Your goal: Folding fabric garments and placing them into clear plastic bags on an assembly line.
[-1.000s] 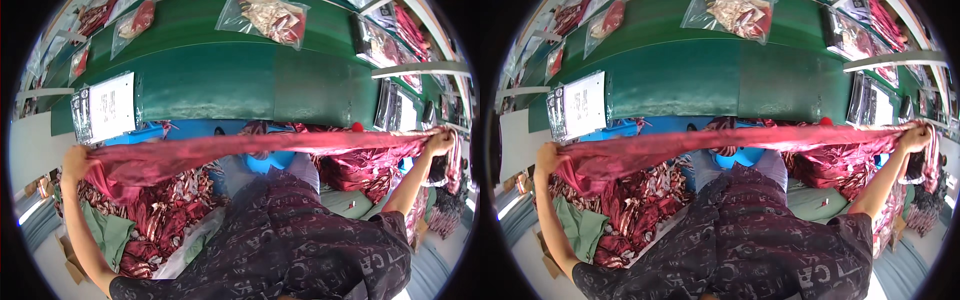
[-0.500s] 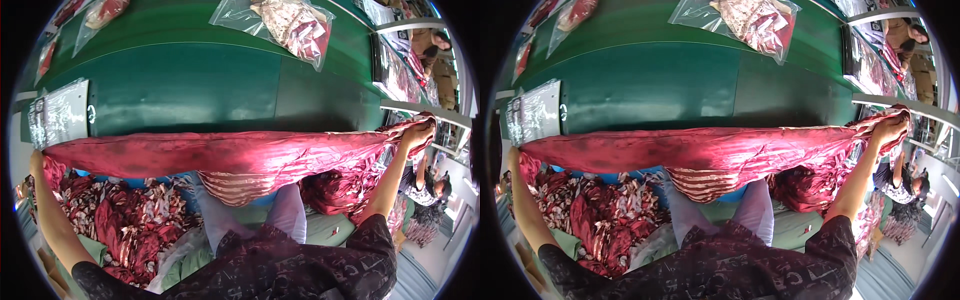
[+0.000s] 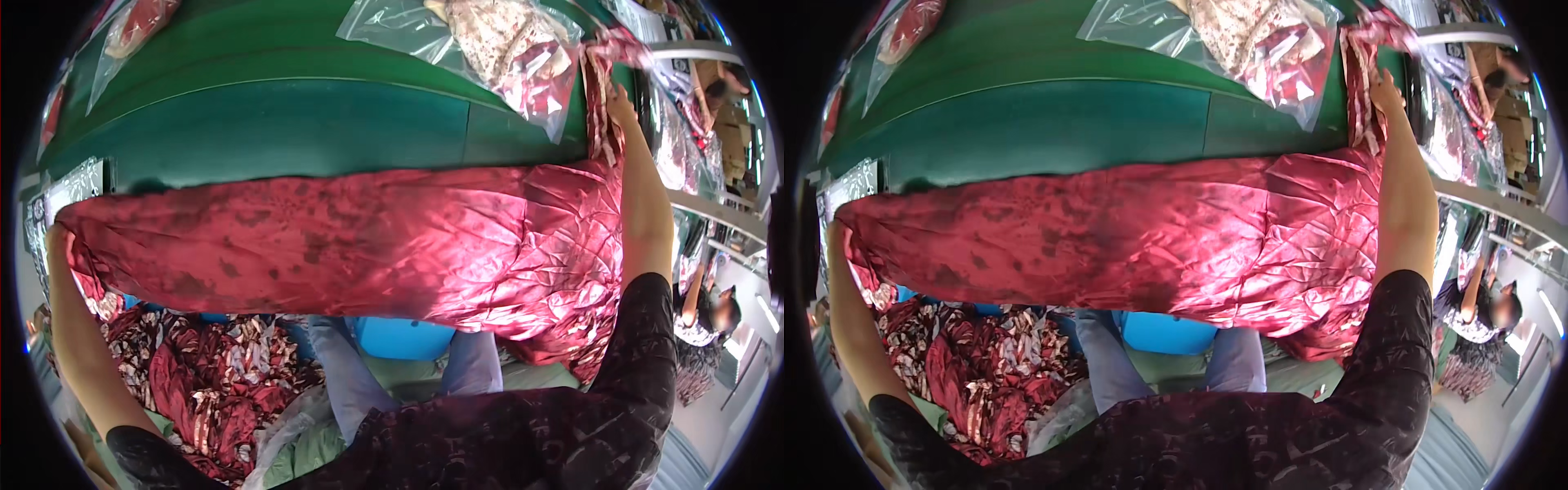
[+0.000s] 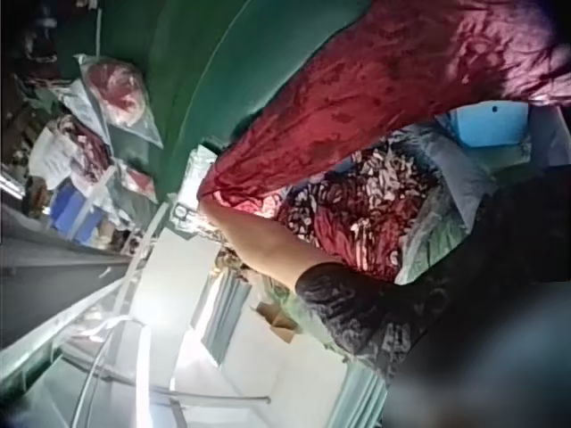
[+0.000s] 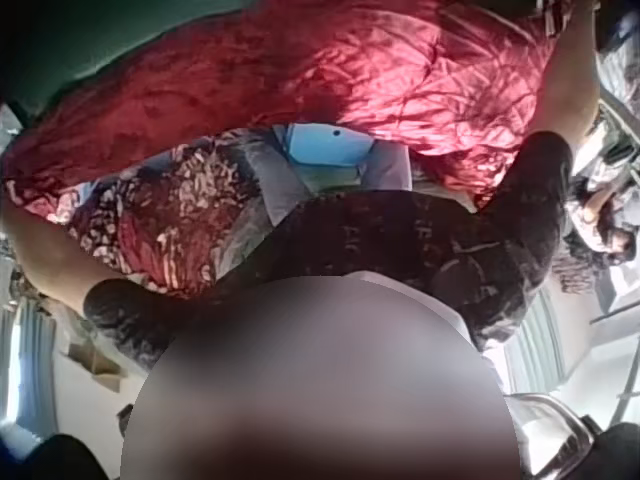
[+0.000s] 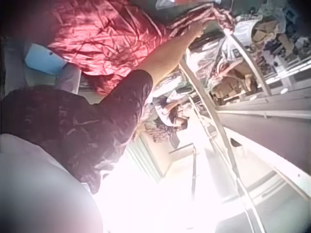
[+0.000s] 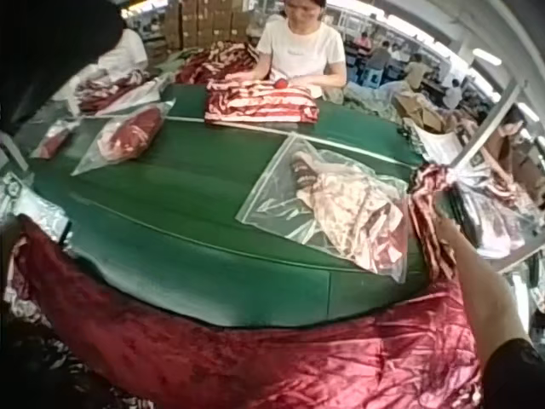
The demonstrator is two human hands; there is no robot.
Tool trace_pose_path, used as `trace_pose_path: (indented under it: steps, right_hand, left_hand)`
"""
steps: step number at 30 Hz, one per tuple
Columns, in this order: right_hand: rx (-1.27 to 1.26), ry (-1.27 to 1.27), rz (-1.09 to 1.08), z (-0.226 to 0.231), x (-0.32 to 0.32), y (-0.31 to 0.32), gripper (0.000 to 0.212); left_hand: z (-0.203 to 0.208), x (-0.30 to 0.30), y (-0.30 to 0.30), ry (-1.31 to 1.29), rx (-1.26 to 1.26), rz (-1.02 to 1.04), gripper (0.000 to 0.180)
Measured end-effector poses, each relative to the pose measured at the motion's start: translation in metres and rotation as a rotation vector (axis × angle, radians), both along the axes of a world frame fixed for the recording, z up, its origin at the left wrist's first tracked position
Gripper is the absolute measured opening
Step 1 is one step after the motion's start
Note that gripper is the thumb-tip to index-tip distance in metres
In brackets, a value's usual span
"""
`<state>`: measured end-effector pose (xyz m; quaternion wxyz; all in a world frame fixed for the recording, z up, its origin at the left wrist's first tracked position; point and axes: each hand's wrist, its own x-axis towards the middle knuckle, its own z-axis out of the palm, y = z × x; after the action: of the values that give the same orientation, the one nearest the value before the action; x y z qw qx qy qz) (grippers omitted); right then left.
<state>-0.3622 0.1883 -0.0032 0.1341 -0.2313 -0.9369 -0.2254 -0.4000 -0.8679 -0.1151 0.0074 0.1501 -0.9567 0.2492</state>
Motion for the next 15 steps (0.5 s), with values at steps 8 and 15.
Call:
trace_pose_path:
  steps: [8,15]
  right_hand:
    - [-0.356,0.150,0.767,-0.031,0.198,-0.321,0.036]
    - [-0.461,0.116,0.449,-0.105,0.273,-0.218,0.020]
  left_hand:
    - [0.101,0.060,0.000,0.118,-0.075,-0.068,0.030]
    - [0.020,0.019,-0.113,0.263,0.085,-0.116,0.032]
